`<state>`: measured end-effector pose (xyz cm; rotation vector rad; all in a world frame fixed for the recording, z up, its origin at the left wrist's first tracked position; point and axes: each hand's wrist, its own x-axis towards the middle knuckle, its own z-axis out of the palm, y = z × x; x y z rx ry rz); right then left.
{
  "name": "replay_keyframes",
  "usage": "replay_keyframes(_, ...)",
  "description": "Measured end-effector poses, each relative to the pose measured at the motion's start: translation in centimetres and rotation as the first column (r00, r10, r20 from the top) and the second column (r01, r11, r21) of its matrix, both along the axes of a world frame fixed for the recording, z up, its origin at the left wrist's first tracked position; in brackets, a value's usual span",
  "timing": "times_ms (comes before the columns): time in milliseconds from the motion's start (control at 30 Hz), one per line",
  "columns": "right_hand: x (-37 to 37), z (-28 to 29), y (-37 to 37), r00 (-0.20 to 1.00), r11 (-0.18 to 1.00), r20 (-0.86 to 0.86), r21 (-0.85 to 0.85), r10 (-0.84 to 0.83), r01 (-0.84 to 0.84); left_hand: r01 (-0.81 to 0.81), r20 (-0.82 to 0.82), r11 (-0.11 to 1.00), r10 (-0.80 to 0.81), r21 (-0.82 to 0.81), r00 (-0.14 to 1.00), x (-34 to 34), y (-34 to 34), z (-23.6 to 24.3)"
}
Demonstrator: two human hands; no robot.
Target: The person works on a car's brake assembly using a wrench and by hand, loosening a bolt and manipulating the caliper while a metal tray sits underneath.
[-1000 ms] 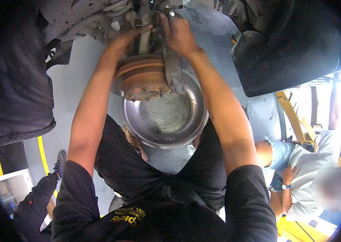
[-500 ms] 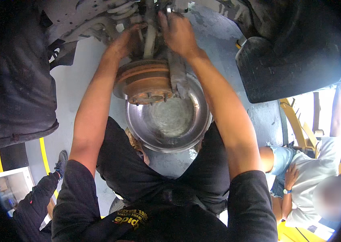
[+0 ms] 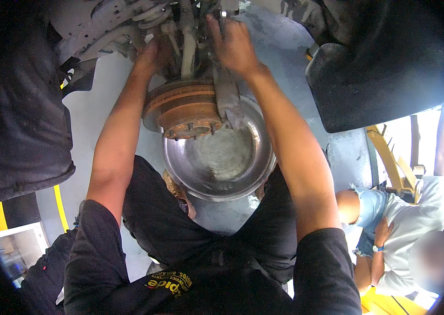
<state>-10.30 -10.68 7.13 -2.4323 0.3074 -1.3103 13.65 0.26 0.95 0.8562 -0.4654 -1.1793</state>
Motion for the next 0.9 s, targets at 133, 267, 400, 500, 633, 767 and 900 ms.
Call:
replay_keyframes(133, 2.2, 2.6, -0.8, 0.998, 0.996, 0.047, 0.084, -0.043, 0.039, 0.035, 0.272, 0.991, -0.069, 0.131, 0.96, 1.3, -1.1, -1.4)
replay_keyframes(267, 3.1, 3.0, -0.5, 0.993, 0.989, -0.015, 0.095, -0.116, 0.117, 0.067, 0.415, 0.977, -0.148, 0.202, 0.898, 2.2, -1.6, -1.6)
replay_keyframes(400, 2.7, 1.9, 0.3, 0.995, 0.992, 0.049, -0.08, -0.09, 0.094, 0.066, 0.404, 0.959, -0.178, 0.275, 0.897, 1.4, -2.0, -0.6)
replay_keyframes(500, 2.3, 1.7, 1.0, 0.997, 0.993, 0.002, -0.083, -0.082, 0.082, 0.021, 0.454, 0.969, -0.134, 0.245, 0.881, 0.5, -1.5, -0.2)
replay_keyframes(633, 1.2, 1.3, 3.0, 0.996, 0.988, 0.051, -0.131, -0.075, 0.081, -0.011, 0.424, 0.982, -0.071, 0.188, 0.903, 0.0, -0.5, -0.6)
replay_keyframes(767, -1.7, -1.6, 5.0, 1.0, 0.969, 0.016, -0.247, -0.018, 0.021, -0.03, 0.232, 0.998, 0.017, 0.053, 0.973, -0.1, -0.5, -0.9)
replay_keyframes(900, -2.3, -2.4, 3.4, 0.98, 0.967, 0.137, -0.189, -0.147, 0.171, 0.058, 0.281, 0.998, -0.066, 0.036, 0.957, 0.1, -0.9, -0.8)
